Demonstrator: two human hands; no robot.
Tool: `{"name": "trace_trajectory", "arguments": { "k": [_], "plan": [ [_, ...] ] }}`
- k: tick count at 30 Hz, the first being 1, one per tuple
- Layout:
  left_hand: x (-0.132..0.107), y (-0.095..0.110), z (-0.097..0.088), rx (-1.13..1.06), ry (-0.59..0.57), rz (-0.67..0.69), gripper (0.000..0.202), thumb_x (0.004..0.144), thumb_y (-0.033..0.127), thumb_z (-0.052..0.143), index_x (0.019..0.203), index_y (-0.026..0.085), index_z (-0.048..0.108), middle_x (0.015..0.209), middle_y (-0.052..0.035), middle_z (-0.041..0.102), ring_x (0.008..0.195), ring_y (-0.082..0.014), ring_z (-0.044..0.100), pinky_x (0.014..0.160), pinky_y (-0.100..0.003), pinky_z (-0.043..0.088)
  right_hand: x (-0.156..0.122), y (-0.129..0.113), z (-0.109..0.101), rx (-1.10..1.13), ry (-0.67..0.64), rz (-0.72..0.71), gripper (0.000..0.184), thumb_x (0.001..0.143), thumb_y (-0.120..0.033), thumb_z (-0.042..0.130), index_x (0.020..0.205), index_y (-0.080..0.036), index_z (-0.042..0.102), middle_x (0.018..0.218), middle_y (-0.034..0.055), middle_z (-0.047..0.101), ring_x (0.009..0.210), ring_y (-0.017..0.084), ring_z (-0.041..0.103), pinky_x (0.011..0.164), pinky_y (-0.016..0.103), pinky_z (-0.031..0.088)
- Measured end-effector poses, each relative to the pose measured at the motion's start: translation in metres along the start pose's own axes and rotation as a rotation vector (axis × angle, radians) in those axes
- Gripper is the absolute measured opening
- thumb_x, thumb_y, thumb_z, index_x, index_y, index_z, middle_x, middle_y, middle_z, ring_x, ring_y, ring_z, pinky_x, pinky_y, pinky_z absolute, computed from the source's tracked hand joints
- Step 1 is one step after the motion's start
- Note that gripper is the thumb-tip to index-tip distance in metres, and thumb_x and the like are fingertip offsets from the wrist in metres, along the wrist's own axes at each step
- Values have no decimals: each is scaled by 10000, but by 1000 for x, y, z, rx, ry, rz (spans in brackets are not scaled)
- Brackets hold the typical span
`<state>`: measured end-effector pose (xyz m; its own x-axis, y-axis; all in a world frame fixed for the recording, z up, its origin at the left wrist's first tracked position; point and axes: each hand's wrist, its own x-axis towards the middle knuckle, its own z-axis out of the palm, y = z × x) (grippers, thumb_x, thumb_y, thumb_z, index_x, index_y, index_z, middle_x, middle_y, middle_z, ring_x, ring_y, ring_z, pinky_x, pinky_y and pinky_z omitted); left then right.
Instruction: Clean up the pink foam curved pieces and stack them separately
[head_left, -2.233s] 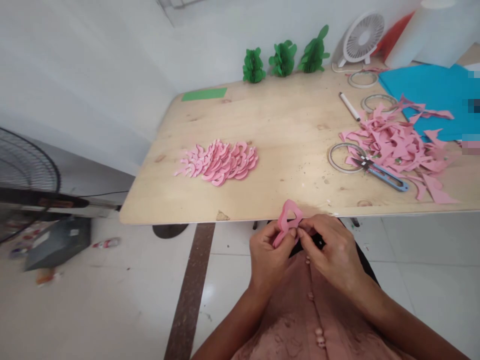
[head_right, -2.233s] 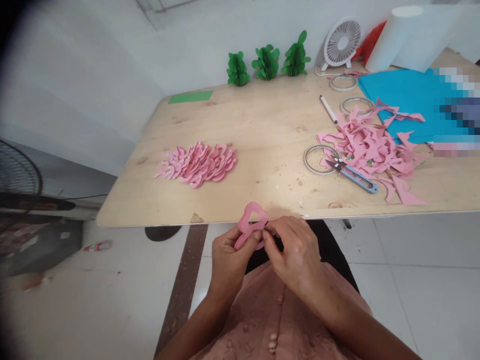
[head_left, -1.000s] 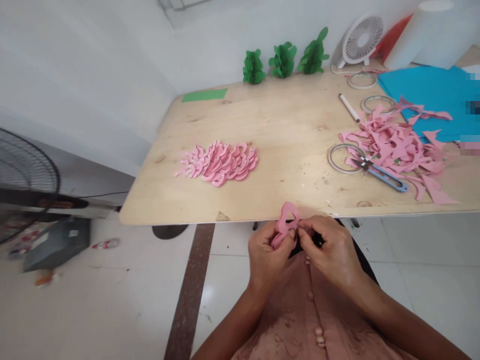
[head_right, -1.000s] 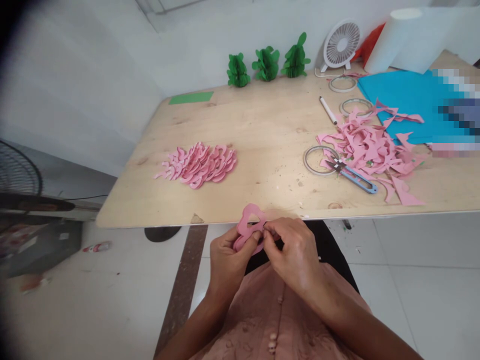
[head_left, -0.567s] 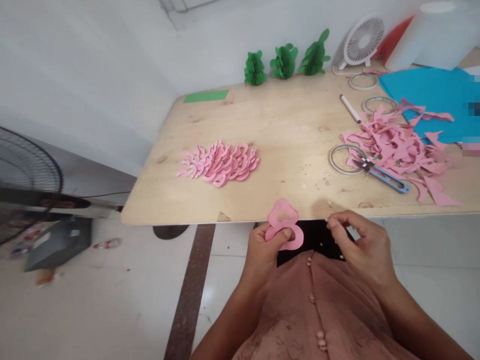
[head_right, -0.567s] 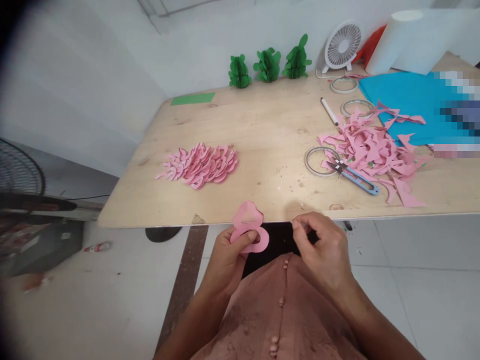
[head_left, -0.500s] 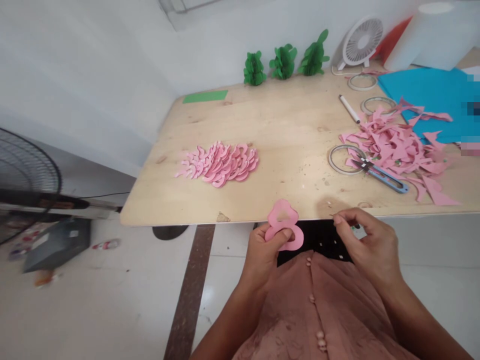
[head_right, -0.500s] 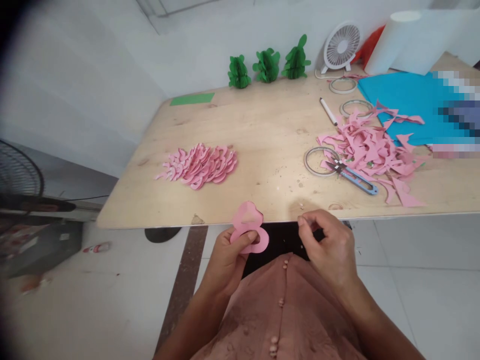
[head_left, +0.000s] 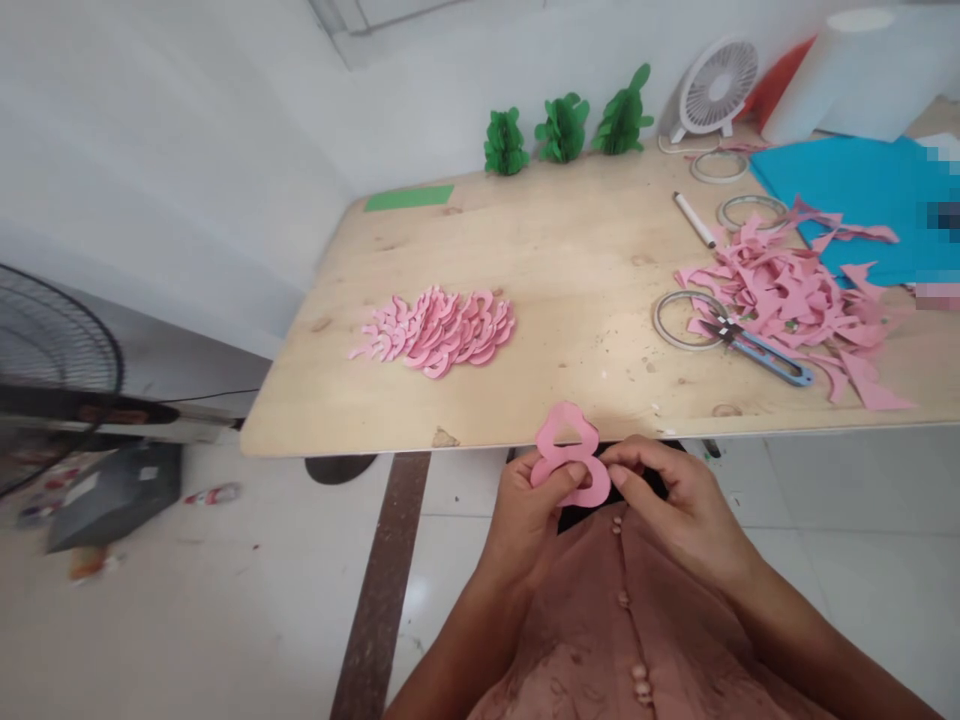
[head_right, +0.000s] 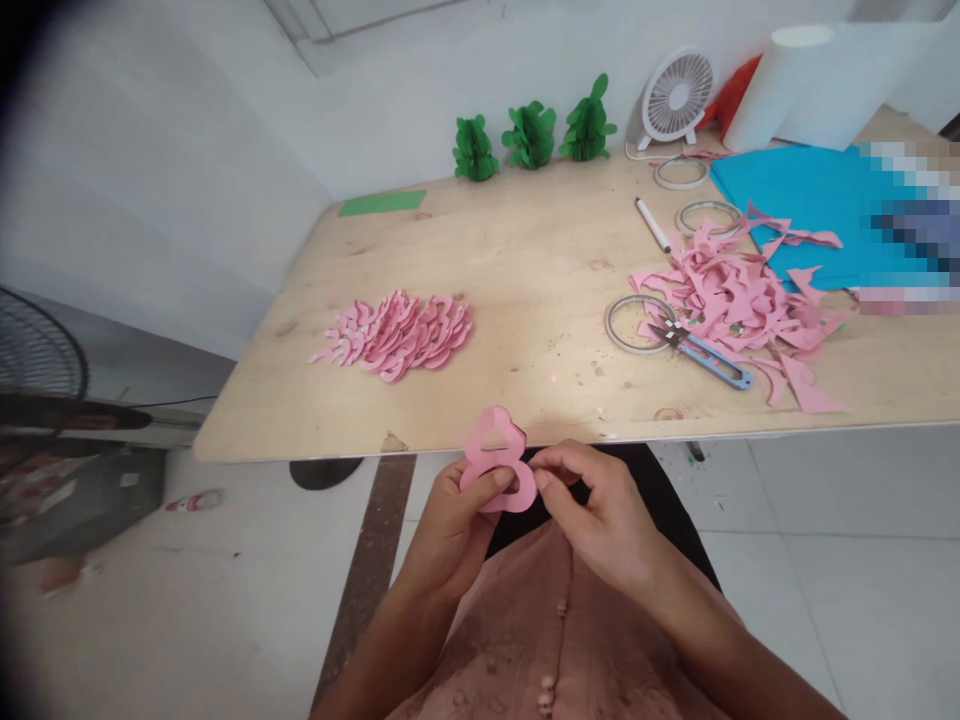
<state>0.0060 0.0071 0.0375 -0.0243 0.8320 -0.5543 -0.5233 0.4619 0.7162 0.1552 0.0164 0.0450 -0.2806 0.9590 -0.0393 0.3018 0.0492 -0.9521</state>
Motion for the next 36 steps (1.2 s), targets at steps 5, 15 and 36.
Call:
{"name": "trace_trajectory", "arguments": {
  "k": [5,15,36],
  "plan": [
    [0,-1,-3,40,-13,32,99,620,171,750,589,126,668,587,8,613,578,-84,505,598,-203,411,1,0,6,67,-17,96,159,864,-252,508,795,-193,640,733,4,650,715,155,604,648,252,457],
    [4,-13,-12,149,-53,140,97,686,215,744,756,151,723,728,-15,683,692,-133,580,706,-255,464,2,-1,14,-13,89,66,128,809,-213,537,708,-183,609,638,-15,618,592,118,553,587,223,442],
    [1,-6,-7,181,-102,154,143,700,248,744,785,136,717,735,-19,661,704,-131,565,699,-235,454,6,9,11,44,53,129,116,810,-244,557,733,-182,619,644,-2,621,595,134,554,584,250,455]
  ]
}}
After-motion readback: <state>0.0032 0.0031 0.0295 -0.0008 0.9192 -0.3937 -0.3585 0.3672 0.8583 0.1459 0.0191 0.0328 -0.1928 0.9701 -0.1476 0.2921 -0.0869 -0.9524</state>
